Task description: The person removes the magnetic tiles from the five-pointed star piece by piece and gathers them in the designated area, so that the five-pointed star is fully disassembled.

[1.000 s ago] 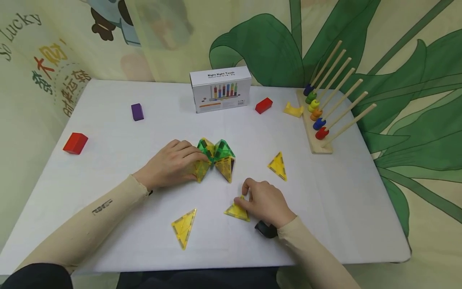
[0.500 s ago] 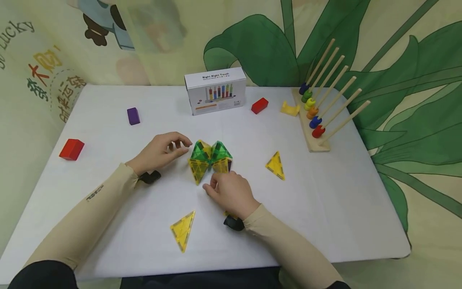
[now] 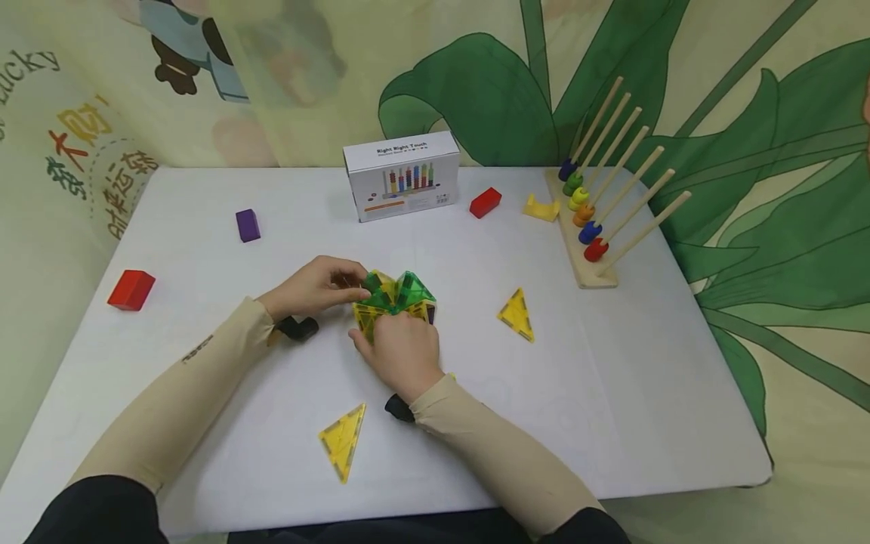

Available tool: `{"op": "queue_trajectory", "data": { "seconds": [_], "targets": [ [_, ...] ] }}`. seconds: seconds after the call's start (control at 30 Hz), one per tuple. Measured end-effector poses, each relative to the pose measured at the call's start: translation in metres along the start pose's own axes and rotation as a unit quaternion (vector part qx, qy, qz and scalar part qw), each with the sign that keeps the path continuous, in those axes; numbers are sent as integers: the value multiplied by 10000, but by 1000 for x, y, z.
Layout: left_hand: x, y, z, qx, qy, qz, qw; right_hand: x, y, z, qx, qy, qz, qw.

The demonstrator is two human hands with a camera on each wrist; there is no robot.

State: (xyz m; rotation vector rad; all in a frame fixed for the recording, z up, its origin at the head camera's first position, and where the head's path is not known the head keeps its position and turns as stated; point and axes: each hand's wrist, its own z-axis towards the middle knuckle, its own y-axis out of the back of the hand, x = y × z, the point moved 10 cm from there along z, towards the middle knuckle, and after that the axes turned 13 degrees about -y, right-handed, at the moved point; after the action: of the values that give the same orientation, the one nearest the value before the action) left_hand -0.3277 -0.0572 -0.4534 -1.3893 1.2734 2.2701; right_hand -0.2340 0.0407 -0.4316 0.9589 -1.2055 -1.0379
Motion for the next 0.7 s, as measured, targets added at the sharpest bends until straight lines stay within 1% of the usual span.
{"op": "queue_trajectory", "data": {
  "seconds": [0.2, 0.4, 0.53, 0.63, 0.7],
  "targets": [
    [-1, -1, -4, -196, 37, -58, 9998, 5, 1, -3, -81, 68, 229, 9997],
    [-1, -1, -9, -392, 82, 148, 9991, 9, 3, -8, -339, 227, 94, 9991],
    [-1, 1, -13, -502, 257, 166, 9983, 9, 6, -11, -686, 354, -92, 9970],
    [-1, 2, -15, -575, 382, 121, 9975, 7, 10, -13, -1022, 428, -261, 9935],
    [0, 2, -16, -629, 442, 65, 9970, 4, 13, -13, -1130, 428, -290, 9922]
  ]
}}
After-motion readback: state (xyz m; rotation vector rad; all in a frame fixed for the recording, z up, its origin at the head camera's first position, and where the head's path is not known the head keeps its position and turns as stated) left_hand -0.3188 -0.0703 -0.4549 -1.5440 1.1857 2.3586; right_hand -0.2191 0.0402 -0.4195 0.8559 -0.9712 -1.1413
